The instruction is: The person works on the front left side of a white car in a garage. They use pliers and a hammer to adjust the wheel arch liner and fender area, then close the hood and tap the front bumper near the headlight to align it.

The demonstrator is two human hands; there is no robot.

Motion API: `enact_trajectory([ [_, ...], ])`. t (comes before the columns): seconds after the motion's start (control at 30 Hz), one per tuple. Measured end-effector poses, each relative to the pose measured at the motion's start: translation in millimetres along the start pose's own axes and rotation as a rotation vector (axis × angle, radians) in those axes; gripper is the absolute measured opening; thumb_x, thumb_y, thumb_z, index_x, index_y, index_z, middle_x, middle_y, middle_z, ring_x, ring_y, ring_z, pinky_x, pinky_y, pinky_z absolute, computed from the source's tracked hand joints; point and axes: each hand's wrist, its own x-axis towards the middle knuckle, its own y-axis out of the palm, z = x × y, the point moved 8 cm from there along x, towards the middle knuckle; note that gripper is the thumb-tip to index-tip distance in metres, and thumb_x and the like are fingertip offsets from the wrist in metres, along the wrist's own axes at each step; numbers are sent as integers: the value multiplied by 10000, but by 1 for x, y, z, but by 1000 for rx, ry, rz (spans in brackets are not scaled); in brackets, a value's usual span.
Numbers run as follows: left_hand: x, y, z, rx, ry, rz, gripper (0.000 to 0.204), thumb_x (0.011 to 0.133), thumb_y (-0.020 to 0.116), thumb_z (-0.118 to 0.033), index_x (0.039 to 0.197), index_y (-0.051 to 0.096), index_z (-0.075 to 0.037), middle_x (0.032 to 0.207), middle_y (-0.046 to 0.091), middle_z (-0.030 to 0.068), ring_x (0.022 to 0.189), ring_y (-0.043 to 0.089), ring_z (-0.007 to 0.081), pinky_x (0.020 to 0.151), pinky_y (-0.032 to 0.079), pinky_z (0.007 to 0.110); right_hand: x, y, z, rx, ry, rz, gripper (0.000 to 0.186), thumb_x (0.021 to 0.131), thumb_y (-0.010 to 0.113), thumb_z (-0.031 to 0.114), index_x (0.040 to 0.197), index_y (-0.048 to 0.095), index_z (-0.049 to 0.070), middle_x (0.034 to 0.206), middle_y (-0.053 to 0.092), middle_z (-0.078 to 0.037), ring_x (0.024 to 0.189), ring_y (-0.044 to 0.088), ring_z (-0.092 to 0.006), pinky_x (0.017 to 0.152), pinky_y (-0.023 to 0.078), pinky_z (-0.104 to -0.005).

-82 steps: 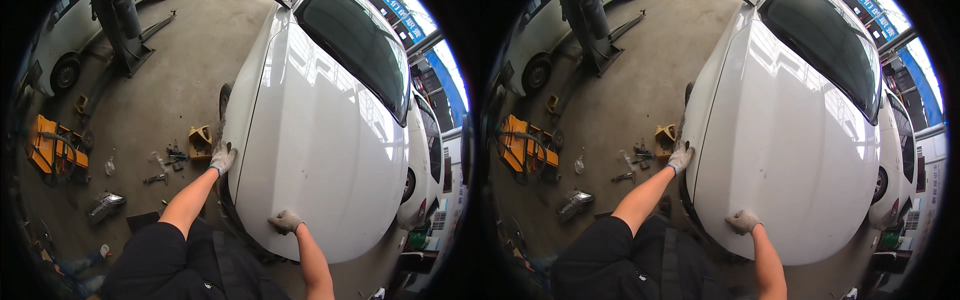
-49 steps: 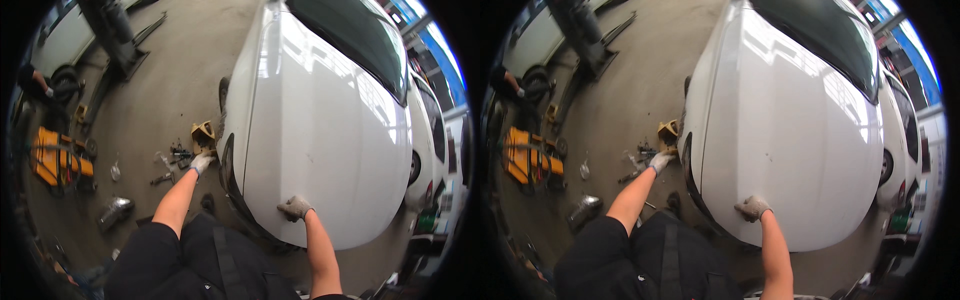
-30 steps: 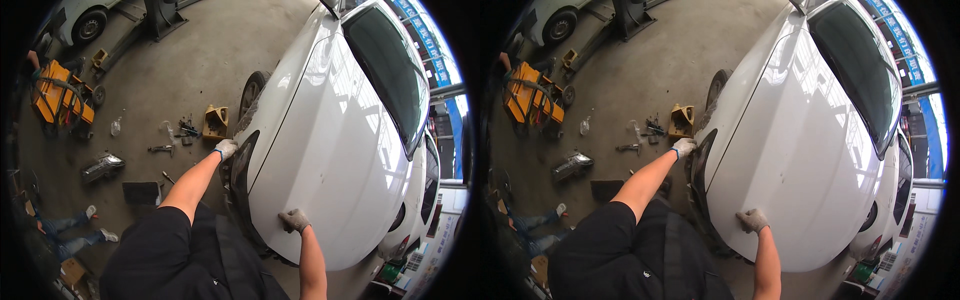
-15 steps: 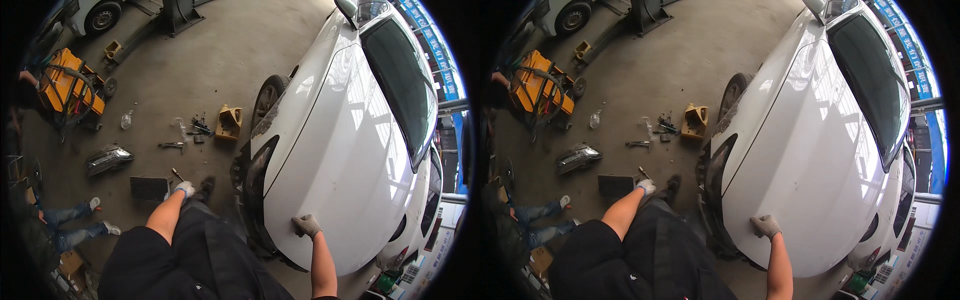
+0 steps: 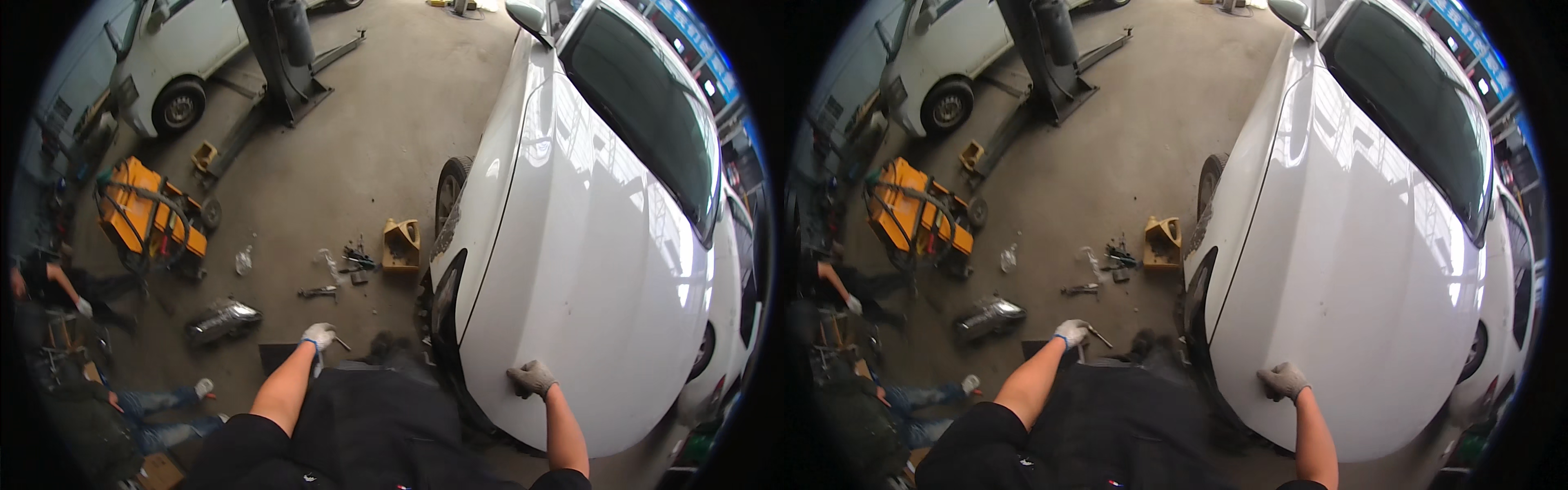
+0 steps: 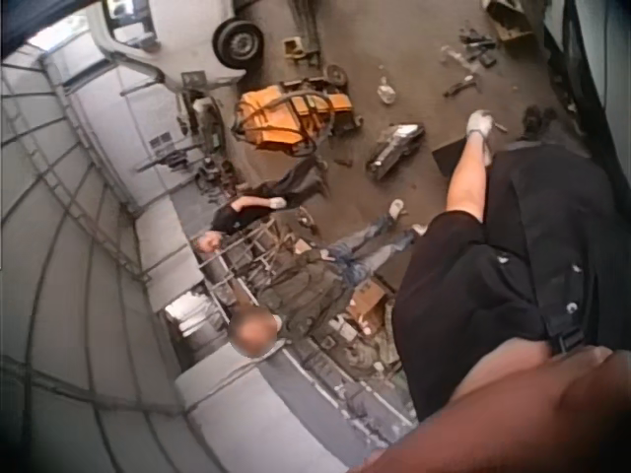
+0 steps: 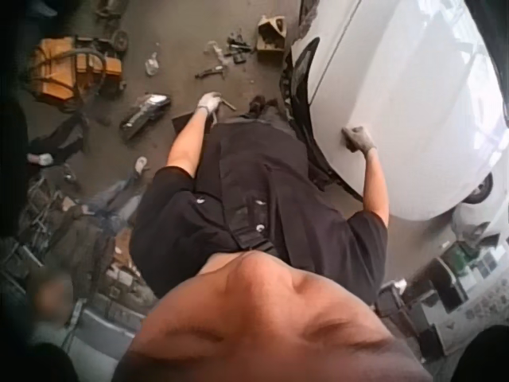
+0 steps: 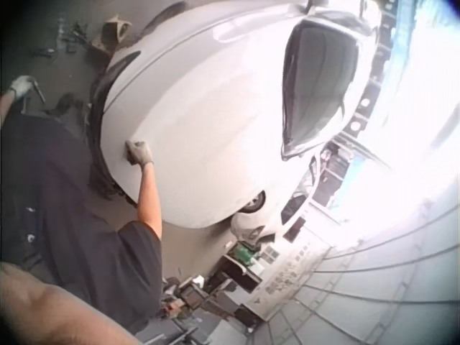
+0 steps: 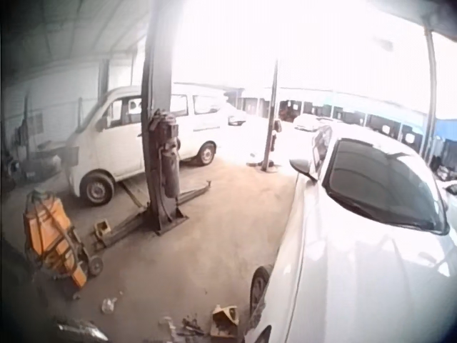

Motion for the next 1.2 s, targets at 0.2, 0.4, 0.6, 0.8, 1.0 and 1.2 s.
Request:
enact_trajectory([
  [0.2,22,-93,-87,226,157,-44,444,833,577,-294,1199,708,-80,1108,711,211,1071,657,390,967,505,437,-3,-2,0,-47,-4,57,532,914,587,472,653,709,24,635,697,-83,550,682,-180,597,570,-328],
  [0.4,68,-149,-245,357,405,-130,369,893,524,-297,1166,706,-127,1145,698,187,1110,637,383,980,495,469,1,-7,1,-40,11,85,515,898,600,480,668,714,34,650,701,-67,572,683,-179,617,571,-335],
  [0.6,121,-103,-401,636,862,-44,269,900,592,-342,1034,723,-149,1002,712,159,974,683,334,856,543,469,-3,-12,2,128,178,12,458,889,662,451,719,730,32,673,712,-69,579,682,-173,629,571,-318],
  [0.8,155,-40,-450,834,1242,310,336,903,600,-330,1175,672,-146,1065,684,187,942,680,374,813,548,497,-2,8,-24,311,393,-264,434,894,679,438,819,739,14,740,728,-117,664,706,-245,661,571,-381],
  [1.0,207,-147,-379,786,1153,713,394,934,564,-363,1232,642,-117,1127,681,199,1045,648,392,883,519,500,4,173,81,156,689,-1268,378,1004,494,342,884,682,37,917,671,-266,840,657,-453,703,539,-530],
  [1.2,365,-254,-300,1141,989,578,404,883,592,-357,1162,689,-83,1123,700,223,1055,662,402,914,523,490,105,393,317,1254,848,-1004,351,954,587,327,1087,685,17,860,711,-142,671,682,-209,617,550,-367],
])
